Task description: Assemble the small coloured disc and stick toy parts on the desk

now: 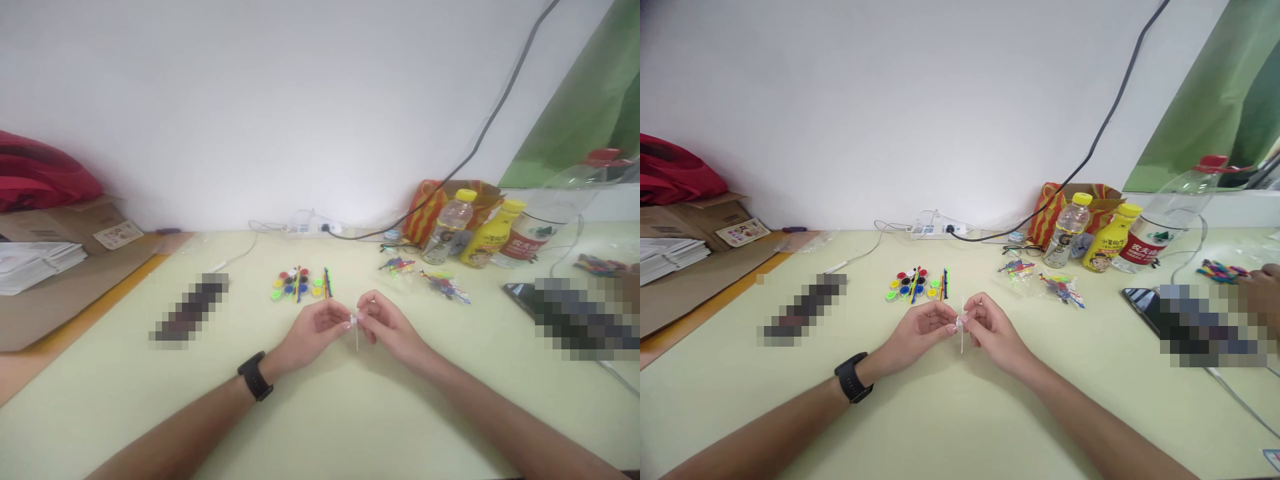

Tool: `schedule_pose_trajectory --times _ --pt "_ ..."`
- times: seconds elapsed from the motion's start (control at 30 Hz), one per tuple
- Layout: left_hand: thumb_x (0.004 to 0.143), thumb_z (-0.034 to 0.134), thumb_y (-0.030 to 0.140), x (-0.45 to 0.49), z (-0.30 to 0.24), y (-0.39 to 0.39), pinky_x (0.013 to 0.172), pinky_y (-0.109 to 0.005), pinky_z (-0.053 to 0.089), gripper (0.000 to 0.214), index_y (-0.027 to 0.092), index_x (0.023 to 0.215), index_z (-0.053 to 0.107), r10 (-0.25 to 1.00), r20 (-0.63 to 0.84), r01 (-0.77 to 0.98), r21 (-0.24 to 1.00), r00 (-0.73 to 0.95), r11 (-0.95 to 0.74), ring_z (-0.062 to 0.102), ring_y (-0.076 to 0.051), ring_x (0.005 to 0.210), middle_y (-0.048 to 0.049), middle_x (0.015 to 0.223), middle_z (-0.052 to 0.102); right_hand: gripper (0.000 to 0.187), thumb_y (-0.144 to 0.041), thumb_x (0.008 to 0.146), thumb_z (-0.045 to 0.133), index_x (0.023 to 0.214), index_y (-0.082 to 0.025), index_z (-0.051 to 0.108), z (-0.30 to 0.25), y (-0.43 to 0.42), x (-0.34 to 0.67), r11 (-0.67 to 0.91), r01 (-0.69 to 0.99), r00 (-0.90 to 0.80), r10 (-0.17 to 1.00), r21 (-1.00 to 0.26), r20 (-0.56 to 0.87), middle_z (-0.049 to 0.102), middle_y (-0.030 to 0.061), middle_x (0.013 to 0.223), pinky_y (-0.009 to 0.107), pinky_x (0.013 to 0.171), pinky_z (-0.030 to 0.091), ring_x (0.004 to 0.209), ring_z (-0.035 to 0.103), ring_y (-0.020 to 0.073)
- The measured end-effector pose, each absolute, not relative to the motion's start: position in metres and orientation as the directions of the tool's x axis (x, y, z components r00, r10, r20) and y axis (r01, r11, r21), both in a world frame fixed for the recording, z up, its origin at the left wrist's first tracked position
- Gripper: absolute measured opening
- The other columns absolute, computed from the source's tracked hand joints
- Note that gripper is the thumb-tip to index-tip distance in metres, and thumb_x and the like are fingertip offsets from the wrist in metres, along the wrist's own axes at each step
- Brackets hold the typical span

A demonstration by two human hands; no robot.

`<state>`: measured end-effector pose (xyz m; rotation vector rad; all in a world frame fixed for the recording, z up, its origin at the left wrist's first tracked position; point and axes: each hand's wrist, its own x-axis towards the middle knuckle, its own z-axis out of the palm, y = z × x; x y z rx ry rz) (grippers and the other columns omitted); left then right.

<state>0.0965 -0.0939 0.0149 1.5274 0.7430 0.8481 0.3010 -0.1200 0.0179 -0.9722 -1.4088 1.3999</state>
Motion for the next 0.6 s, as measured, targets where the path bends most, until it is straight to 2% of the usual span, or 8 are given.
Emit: schedule_pose_trajectory --times 0.1,0.2,0.33,0.43,0.5,0.6 --pt "0.090 0.076 0.035 0.097 0.014 -0.094 0.094 -0.037 0.056 0.023 0.017 0.102 0.069 0.842 0.106 -0.006 0.993 0.529 -0.121 0.070 -0.021 0.098 -0.0080 0.103 0.073 0.032 -0.053 0.096 0.063 0.102 -0.024 0.051 0.018 -0.120 0.302 0.067 -0.023 -0.292 0.954 -0.997 0.071 0.054 -0.0042 0.076 0.026 0.060 0.041 0.063 0.049 0.0121" --pt "0.091 0.075 0.036 0.096 0.013 -0.094 0.094 -0.038 0.056 0.023 0.017 0.103 0.068 0.837 0.114 -0.008 0.992 0.536 -0.130 0.071 -0.022 0.099 -0.0087 0.105 0.073 0.031 -0.052 0.097 0.060 0.103 -0.023 0.054 0.017 -0.121 0.302 0.138 0.084 -0.286 0.952 -0.987 0.109 0.056 -0.0011 0.084 0.027 0.062 0.043 0.069 0.052 0.0136" --pt "0.094 0.071 0.038 0.095 0.013 -0.095 0.083 -0.034 0.054 0.024 0.018 0.107 0.068 0.826 0.166 0.129 0.953 0.539 -0.276 0.069 -0.020 0.091 -0.0085 0.104 0.073 0.025 -0.047 0.101 0.054 0.103 -0.022 0.057 0.016 -0.121 0.304 0.242 0.208 -0.324 0.931 -0.948 0.167 0.060 0.0019 0.089 0.028 0.067 0.044 0.077 0.056 0.0158" --pt "0.094 0.069 0.039 0.093 0.013 -0.095 0.084 -0.036 0.052 0.034 0.023 0.124 0.063 0.835 0.259 0.308 0.843 0.486 -0.441 0.066 -0.022 0.095 -0.0073 0.111 0.073 0.022 -0.041 0.102 0.051 0.107 -0.022 0.060 0.014 -0.116 0.309 0.294 0.282 -0.335 0.922 -0.913 0.193 0.062 0.0016 0.086 0.029 0.067 0.044 0.077 0.058 0.0166" --pt "0.095 0.068 0.037 0.090 0.012 -0.093 0.094 -0.040 0.050 0.042 0.026 0.133 0.057 0.830 0.328 0.419 0.744 0.450 -0.521 0.063 -0.025 0.108 -0.0081 0.122 0.069 0.020 -0.037 0.102 0.051 0.110 -0.022 0.062 0.012 -0.111 0.315 0.332 0.400 -0.312 0.926 -0.854 0.214 0.062 0.0005 0.081 0.029 0.065 0.043 0.073 0.057 0.0164" --pt "0.096 0.064 0.033 0.083 0.011 -0.086 0.108 -0.046 0.044 0.039 0.024 0.133 0.057 0.791 0.402 0.553 0.567 0.462 -0.611 0.054 -0.029 0.124 -0.0101 0.131 0.062 0.018 -0.030 0.098 0.052 0.109 -0.022 0.065 0.008 -0.103 0.327 0.356 0.613 -0.261 0.934 -0.705 0.245 0.065 0.0003 0.082 0.030 0.066 0.042 0.070 0.057 0.0164"
